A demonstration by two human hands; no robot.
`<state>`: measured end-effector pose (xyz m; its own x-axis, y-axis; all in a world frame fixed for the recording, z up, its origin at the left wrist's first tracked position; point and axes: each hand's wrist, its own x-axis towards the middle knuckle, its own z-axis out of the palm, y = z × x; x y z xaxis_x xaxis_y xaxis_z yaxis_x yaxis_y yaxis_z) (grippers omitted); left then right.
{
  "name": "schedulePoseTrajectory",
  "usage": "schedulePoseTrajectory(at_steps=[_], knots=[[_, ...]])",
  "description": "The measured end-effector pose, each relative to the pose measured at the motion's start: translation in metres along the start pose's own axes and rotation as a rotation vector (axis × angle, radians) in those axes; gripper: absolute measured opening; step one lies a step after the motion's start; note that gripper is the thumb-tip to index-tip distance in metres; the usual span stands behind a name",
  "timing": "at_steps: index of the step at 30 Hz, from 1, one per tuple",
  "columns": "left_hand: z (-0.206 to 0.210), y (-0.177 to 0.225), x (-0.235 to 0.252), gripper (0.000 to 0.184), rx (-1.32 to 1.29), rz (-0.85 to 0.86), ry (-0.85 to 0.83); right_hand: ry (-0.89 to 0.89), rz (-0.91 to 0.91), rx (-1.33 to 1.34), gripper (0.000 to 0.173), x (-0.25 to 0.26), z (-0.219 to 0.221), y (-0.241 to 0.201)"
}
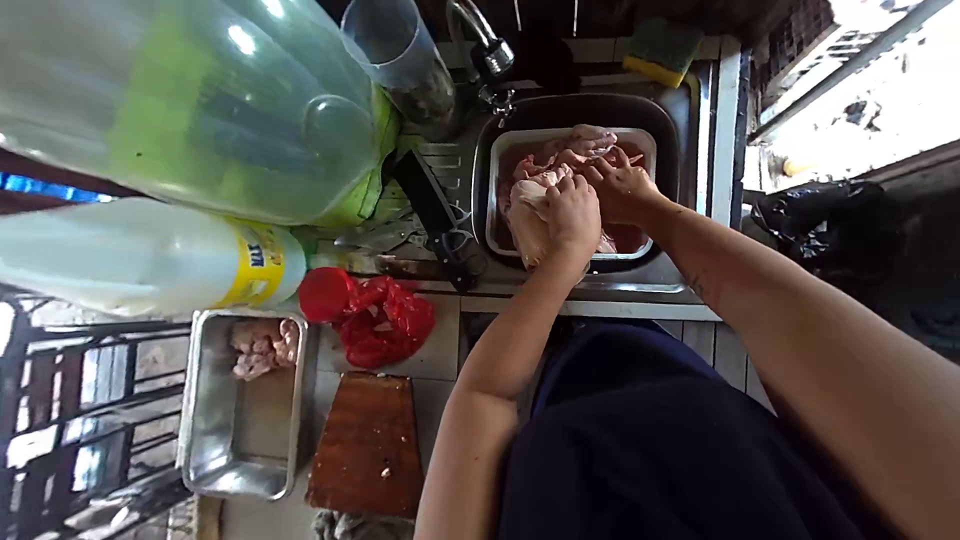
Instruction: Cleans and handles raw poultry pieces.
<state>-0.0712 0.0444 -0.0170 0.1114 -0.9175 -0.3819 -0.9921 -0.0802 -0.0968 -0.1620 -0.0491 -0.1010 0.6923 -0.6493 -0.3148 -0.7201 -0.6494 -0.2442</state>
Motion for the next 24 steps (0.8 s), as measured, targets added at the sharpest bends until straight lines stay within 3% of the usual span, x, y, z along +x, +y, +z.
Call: schedulePoseTrajectory(at_steps=[8, 24], knots=[[0.005, -0.01, -0.005, 0.034, -0.056, 0.068, 0.034, 0.026, -0.018, -0.038, 0.061, -0.007, -0.001, 0.001], [0.004, -0.036, -0.002, 0.03, -0.127, 0.112, 0.035, -0.005, -0.019, -0.066, 0.06, -0.001, -0.007, -0.004]])
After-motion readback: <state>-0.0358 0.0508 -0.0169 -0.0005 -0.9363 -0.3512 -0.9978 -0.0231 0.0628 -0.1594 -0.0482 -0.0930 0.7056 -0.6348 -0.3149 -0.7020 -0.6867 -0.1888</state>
